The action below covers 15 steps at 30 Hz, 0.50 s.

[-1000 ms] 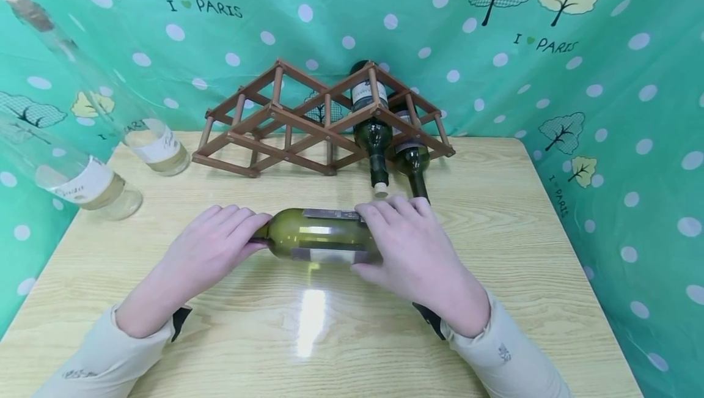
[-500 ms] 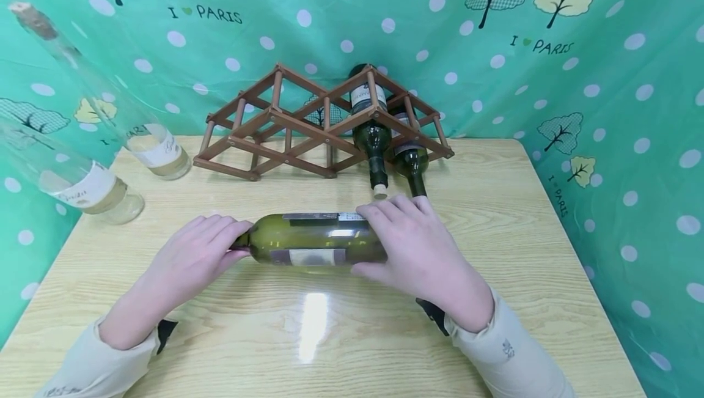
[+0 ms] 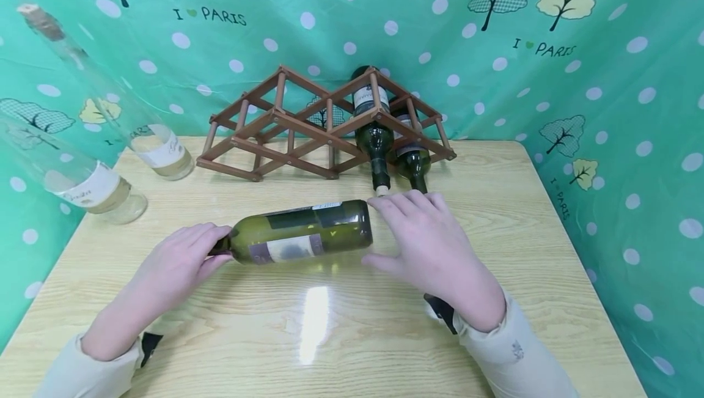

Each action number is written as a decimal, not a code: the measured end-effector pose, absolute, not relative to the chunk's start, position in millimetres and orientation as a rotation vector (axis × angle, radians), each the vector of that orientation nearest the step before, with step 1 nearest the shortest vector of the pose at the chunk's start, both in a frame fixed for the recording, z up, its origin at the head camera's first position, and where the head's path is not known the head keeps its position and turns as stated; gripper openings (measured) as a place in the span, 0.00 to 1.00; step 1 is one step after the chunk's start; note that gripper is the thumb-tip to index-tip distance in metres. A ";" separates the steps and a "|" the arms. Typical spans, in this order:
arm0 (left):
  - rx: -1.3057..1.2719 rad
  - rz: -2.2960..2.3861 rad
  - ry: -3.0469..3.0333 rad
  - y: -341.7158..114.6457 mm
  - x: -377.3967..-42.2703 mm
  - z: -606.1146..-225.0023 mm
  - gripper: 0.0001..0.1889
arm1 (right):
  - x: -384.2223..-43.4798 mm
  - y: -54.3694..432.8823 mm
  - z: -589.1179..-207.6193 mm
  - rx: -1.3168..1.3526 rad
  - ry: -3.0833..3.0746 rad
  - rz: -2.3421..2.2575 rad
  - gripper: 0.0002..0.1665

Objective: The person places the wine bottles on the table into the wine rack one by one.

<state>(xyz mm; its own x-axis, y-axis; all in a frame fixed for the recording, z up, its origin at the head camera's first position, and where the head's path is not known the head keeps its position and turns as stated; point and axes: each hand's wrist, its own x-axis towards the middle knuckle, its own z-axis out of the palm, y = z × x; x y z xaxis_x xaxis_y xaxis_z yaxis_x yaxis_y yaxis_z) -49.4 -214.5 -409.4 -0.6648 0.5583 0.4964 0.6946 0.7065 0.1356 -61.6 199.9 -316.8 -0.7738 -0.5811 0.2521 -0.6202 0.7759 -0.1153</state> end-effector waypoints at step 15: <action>-0.747 -0.548 -2.694 -219.2 -49.0 -420.0 0.20 | -62.8 208.9 -310.9 0.928 -2.703 0.324 0.54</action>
<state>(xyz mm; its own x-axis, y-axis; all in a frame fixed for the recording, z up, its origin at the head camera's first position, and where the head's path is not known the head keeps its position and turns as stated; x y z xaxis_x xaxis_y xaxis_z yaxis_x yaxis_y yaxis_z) -49.0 -219.2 -420.0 -0.8229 0.4295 0.3721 0.5407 0.7930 0.2806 -62.8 208.9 -310.9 -0.7605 -0.5661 0.3181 -0.6252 0.7707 -0.1231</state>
